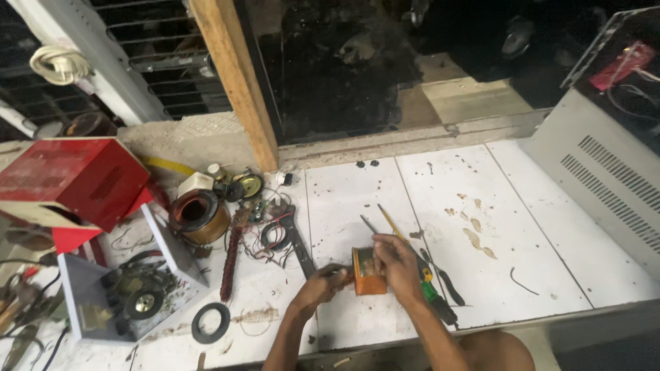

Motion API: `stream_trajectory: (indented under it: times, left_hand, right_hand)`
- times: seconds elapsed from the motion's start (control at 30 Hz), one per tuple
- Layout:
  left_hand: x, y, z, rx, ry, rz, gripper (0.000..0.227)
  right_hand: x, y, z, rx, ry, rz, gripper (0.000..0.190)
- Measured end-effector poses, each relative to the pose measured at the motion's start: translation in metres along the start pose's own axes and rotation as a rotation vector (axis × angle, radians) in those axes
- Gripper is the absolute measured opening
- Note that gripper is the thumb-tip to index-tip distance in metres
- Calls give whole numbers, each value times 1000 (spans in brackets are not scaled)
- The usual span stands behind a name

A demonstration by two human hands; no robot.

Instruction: The person winds copper wire around a small rectangular core by hand. They repeatedly wrap the wire, adjust the coil, and continue winding until the core is fully covered.

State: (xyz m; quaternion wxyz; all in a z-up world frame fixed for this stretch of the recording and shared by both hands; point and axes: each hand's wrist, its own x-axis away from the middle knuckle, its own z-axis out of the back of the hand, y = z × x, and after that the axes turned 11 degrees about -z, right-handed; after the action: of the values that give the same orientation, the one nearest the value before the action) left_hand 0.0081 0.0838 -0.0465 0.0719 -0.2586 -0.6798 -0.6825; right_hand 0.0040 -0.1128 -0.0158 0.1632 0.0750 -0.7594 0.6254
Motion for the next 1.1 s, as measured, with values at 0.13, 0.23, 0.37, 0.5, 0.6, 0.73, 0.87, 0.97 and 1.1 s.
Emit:
stream_trajectory:
  times: [0.13,0.23,0.37,0.5,0.6,0.73,0.87,0.97,1.1]
  left_hand:
    - [-26,-22,-8,65,20,-141,28]
    - [-6,-11,-20,-41,43,-171,53]
    - [-20,-29,-27,116,52,-356,25]
    - [-38,-40,-38,109,300,-245,3]
    - [-29,-30,-36,-39,309,-213,18]
    - [-6,-13,-45,-29,247,-323,46]
    - [-4,-5,-58,-172,472,-561,36]
    - [25,44,-82,-233,261,-833,40]
    - [26,70,-105,-80,-114,-952,49]
  right_hand:
    - [0,27,19,-232,97,18,31]
    - [4,28,24,0,267,10,22]
    - [25,11,27,143,29,-373,58]
    - [4,36,38,8,-76,-285,50]
    - [0,41,47,513,191,-303,34]
    - [23,-3,51,119,324,-313,30]
    - [13,-1,83,-392,338,-27,28]
    - [24,-23,68,-367,277,107,28]
    - [53,-64,34,-409,210,105,30]
